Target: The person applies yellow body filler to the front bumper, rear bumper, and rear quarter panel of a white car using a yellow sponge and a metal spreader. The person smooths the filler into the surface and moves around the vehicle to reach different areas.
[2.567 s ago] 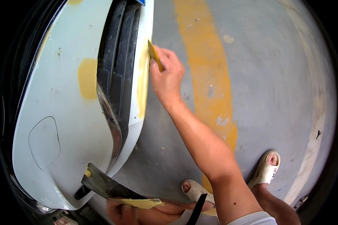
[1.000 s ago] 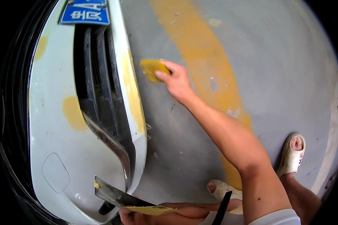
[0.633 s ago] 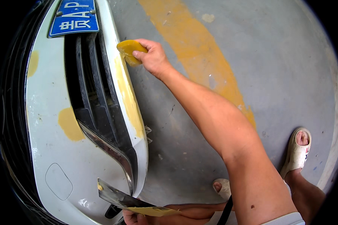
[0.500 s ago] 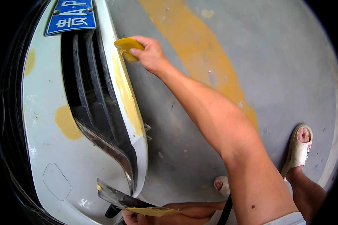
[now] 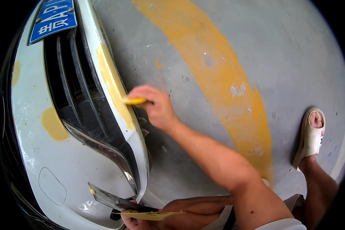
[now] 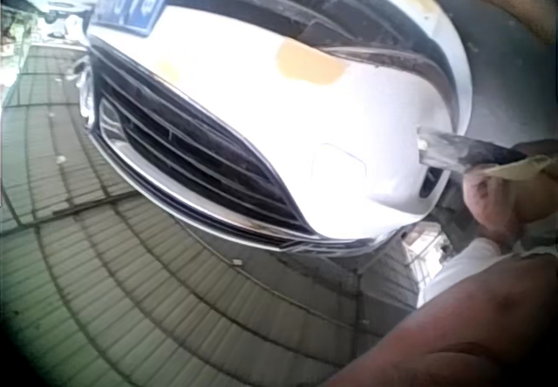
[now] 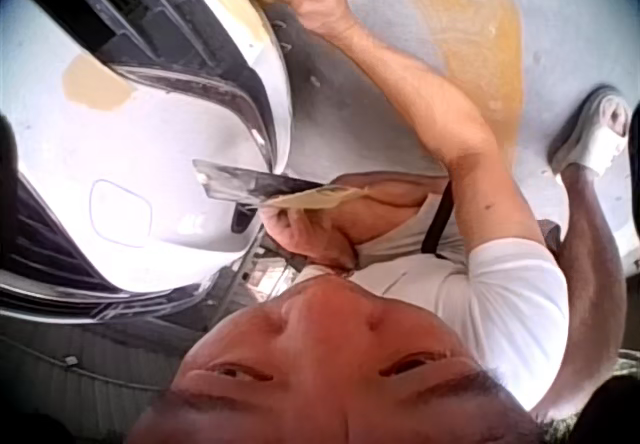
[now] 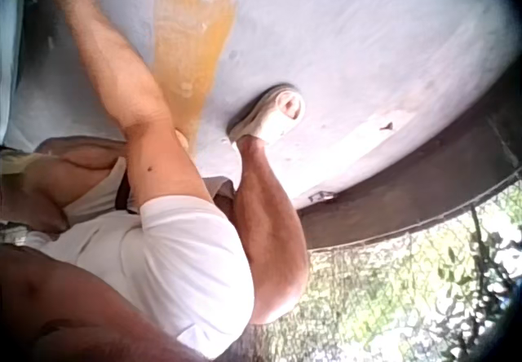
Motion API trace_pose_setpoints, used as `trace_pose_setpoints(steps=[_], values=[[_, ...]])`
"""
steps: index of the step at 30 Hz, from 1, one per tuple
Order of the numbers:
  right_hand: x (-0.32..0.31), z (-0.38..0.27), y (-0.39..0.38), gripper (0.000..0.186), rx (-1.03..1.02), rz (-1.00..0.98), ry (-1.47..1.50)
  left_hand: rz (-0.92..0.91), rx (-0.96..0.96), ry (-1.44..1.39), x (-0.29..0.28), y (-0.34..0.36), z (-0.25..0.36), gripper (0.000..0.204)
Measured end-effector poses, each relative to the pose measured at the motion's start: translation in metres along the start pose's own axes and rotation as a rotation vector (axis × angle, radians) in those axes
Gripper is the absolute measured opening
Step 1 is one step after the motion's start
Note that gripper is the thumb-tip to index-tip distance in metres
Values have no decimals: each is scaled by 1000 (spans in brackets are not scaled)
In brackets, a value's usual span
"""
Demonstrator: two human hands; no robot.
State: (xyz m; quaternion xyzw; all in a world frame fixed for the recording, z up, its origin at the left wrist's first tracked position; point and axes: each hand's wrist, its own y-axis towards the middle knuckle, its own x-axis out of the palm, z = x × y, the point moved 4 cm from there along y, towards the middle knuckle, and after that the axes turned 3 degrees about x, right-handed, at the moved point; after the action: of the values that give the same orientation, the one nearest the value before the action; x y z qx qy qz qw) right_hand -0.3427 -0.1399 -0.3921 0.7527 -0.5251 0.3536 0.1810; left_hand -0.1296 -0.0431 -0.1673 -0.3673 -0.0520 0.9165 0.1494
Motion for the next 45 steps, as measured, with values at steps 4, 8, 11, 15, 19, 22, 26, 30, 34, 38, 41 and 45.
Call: trace_pose_setpoints(steps=[4,8,11,15,19,22,26,30,34,38,41,45], values=[[-1,-11,-63,42,104,25,-100,4,9,-19,7,4,8,28],[-2,-24,-93,48,153,-99,26,20,19,-53,15,8,11,29],[-29,-25,-84,34,326,-79,-29,50,33,-93,21,11,14,30],[-67,-26,-57,26,564,101,24,134,79,-161,27,10,24,31],[-83,-21,-64,25,536,179,-15,437,619,629,-17,21,35,37],[-90,-21,-89,22,637,199,14,34,834,11,1,33,49,39],[-86,-12,-125,22,744,198,26,-172,757,-533,-34,35,50,35],[-92,-13,-150,22,793,179,-15,-15,691,-661,-40,23,54,28],[-96,-34,-159,22,800,276,-80,109,688,-305,-39,4,67,38],[-93,-92,-176,23,718,538,-114,51,367,-312,-32,-3,97,36],[-85,-186,-168,23,532,675,-133,-124,139,-452,-27,3,116,33],[18,-366,-169,21,-56,268,-887,-337,-37,-760,-55,-23,161,25]])
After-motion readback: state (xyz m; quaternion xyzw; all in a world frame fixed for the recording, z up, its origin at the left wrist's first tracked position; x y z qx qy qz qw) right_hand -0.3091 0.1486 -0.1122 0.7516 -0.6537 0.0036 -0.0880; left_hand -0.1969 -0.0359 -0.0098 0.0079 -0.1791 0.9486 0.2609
